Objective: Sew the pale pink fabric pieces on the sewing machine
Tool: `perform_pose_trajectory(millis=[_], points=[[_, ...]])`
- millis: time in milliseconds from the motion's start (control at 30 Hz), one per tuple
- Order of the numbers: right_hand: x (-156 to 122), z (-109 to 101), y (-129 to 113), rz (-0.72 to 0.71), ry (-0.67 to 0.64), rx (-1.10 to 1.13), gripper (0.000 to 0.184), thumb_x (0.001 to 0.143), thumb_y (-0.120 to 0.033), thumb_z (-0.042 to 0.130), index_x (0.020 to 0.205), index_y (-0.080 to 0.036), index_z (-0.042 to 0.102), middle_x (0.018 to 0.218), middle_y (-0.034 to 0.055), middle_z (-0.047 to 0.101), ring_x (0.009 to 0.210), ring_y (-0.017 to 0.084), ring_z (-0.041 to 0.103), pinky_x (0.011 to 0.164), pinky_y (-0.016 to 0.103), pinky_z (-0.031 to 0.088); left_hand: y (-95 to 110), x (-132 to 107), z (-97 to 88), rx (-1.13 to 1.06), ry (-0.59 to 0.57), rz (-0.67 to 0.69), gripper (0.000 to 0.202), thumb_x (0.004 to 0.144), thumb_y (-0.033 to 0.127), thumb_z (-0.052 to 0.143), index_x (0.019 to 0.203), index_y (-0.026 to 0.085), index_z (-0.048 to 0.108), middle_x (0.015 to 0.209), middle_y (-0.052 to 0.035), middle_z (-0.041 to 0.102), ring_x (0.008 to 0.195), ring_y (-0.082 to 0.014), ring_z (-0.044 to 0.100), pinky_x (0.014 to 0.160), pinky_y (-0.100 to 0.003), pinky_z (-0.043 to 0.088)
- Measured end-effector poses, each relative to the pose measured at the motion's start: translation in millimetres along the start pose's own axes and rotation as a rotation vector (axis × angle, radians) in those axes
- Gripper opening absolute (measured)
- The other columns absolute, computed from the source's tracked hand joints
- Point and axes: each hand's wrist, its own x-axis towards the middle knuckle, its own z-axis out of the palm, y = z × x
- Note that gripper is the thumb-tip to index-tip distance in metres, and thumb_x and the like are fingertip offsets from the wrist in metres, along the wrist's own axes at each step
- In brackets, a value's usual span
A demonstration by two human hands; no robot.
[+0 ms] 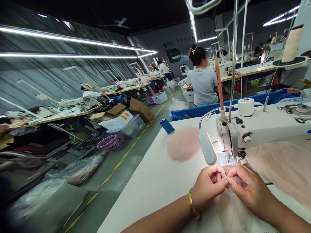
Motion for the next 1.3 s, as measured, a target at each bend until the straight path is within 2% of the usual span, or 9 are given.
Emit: perform_pose_trajectory(millis=[200, 500, 633, 800, 900, 1000, 1133, 1200, 1300], points=[[-1.1, -1.8, -0.7, -0.005, -0.011, -0.001, 0.027, 0.108, -0.043, 0.049, 0.090, -0.027, 0.060, 0.086, 0.0018, 0.065, 0.082, 0.022, 0.061, 0.074, 0.035, 0.049, -3.8, 0.5, 0.6, -0.069, -0.017, 0.018, 0.027, 0.067, 0.028, 0.081, 0.069, 0.019, 0.055, 0.065, 0.0036, 0.054, 0.059, -0.0094, 0.044, 0.056, -0.023, 0.034], [-1.2, -3.7, -2.3, -0.010, 0.002, -0.035, 0.027, 0.107, -0.042, 0.050, 0.087, -0.028, 0.061, 0.085, 0.0003, 0.065, 0.080, 0.021, 0.062, 0.073, 0.033, 0.050, -0.9, 0.4, -1.3, 0.007, -0.009, -0.027, 0.017, 0.067, 0.021, 0.077, 0.072, 0.018, 0.062, 0.058, 0.0077, 0.045, 0.056, -0.0084, 0.038, 0.053, -0.022, 0.028], [-0.9, -4.7, -4.1, -0.004, 0.005, -0.058, 0.027, 0.106, -0.043, 0.050, 0.085, -0.028, 0.058, 0.082, -0.0004, 0.062, 0.076, 0.019, 0.060, 0.069, 0.032, 0.049, -2.0, -0.1, -1.4, -0.003, -0.003, -0.013, 0.020, 0.067, 0.025, 0.078, 0.068, 0.018, 0.059, 0.059, 0.0065, 0.046, 0.058, -0.0095, 0.039, 0.055, -0.023, 0.029], [-0.6, -3.0, -1.5, 0.043, 0.012, -0.063, 0.025, 0.104, -0.042, 0.052, 0.084, -0.028, 0.056, 0.080, -0.0011, 0.060, 0.073, 0.019, 0.057, 0.064, 0.030, 0.048, 0.5, -0.6, -3.9, 0.026, -0.006, 0.028, 0.021, 0.071, 0.031, 0.082, 0.070, 0.018, 0.067, 0.060, 0.0055, 0.046, 0.062, -0.0118, 0.040, 0.060, -0.026, 0.033], [0.5, -0.1, 1.9, 0.089, 0.023, -0.082, 0.024, 0.103, -0.043, 0.051, 0.084, -0.028, 0.055, 0.076, -0.0016, 0.057, 0.068, 0.019, 0.054, 0.059, 0.029, 0.045, 2.1, 1.7, -3.9, 0.142, 0.026, 0.074, 0.016, 0.074, 0.028, 0.082, 0.069, 0.019, 0.070, 0.066, 0.0022, 0.053, 0.073, -0.0164, 0.050, 0.071, -0.029, 0.039], [4.9, 4.3, 6.1, 0.122, 0.018, -0.170, 0.023, 0.102, -0.041, 0.050, 0.083, -0.028, 0.053, 0.072, -0.0019, 0.057, 0.065, 0.020, 0.055, 0.058, 0.030, 0.043, -1.6, 6.8, -0.5, 0.359, 0.086, 0.139, 0.013, 0.076, 0.023, 0.079, 0.068, 0.020, 0.070, 0.077, -0.0018, 0.063, 0.090, -0.0228, 0.057, 0.084, -0.034, 0.041], [14.5, 11.8, 12.1, 0.125, 0.011, -0.341, 0.027, 0.100, -0.037, 0.047, 0.075, -0.027, 0.045, 0.070, -0.0005, 0.061, 0.066, 0.022, 0.059, 0.063, 0.035, 0.044, -10.0, 10.8, 4.0, 0.707, 0.144, 0.154, 0.012, 0.078, 0.018, 0.072, 0.068, 0.019, 0.065, 0.086, -0.0056, 0.066, 0.092, -0.0265, 0.058, 0.086, -0.040, 0.039], [18.1, 14.3, 14.6, 0.134, 0.025, -0.382, 0.027, 0.098, -0.036, 0.046, 0.073, -0.027, 0.044, 0.070, 0.0009, 0.063, 0.068, 0.024, 0.061, 0.066, 0.037, 0.044, -11.5, 9.3, 3.9, 0.801, 0.161, 0.183, 0.006, 0.079, 0.018, 0.072, 0.076, 0.019, 0.066, 0.092, -0.0073, 0.068, 0.093, -0.0273, 0.058, 0.085, -0.040, 0.040], [20.1, 14.6, 17.4, 0.161, 0.037, -0.389, 0.024, 0.098, -0.036, 0.046, 0.077, -0.028, 0.049, 0.072, 0.0022, 0.067, 0.071, 0.027, 0.066, 0.067, 0.038, 0.045, -10.8, 5.3, 1.3, 0.853, 0.182, 0.314, 0.020, 0.077, 0.017, 0.076, 0.096, 0.020, 0.069, 0.103, -0.0088, 0.070, 0.097, -0.0277, 0.058, 0.086, -0.040, 0.041]])
